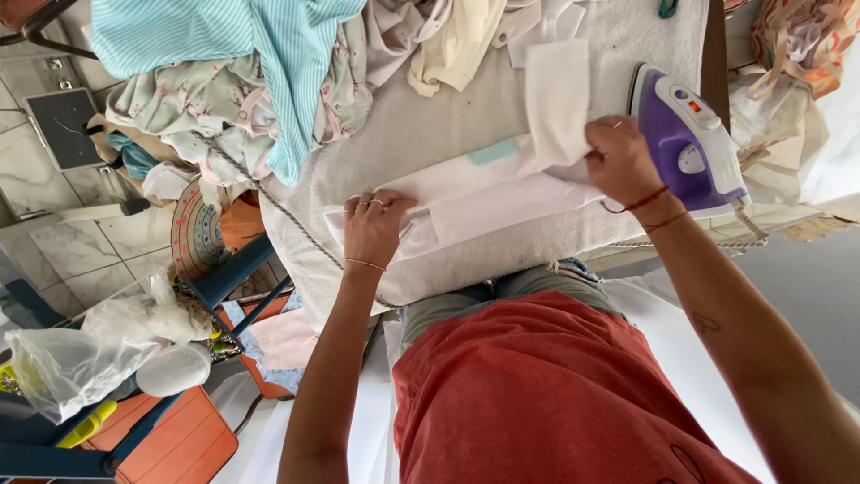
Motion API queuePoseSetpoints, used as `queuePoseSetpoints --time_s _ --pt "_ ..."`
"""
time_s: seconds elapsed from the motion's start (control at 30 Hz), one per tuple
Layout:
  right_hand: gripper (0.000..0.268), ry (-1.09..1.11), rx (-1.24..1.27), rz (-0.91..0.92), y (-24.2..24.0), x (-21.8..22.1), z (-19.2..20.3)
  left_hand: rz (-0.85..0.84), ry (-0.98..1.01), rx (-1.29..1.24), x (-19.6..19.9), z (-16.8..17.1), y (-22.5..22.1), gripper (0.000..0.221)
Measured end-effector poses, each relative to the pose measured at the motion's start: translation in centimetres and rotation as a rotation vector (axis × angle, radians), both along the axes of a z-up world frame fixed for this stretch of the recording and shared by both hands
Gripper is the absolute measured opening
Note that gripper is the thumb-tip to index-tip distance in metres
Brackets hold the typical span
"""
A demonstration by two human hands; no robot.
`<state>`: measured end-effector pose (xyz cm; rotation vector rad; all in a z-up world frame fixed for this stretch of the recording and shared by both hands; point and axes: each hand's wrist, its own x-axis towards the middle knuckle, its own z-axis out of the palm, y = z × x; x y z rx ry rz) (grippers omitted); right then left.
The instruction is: Ironing and folding baby clothes on an ironing board
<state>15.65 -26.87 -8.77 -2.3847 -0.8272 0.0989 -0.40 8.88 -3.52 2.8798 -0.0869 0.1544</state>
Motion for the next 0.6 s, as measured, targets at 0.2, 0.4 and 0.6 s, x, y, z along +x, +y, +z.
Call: queuePoseSetpoints --time_s 0.2,0.4,0.6 --pt "0.042 0.126 -0.101 0.004 3.3 -0.7 7.2 0.2 0.249 -0.254 1.9 2.0 -2.1 0.032" --pt "0.022 0.679 0.253 -0.227 4.5 0.5 6.3 0.558 0.861 -1.001 10.3 3.0 -10.9 0.058" --pt "0.025 1.125 0.231 -0.031 4.5 1.8 9.1 0.571 0.935 -1.195 13.2 0.3 -14.1 0.076"
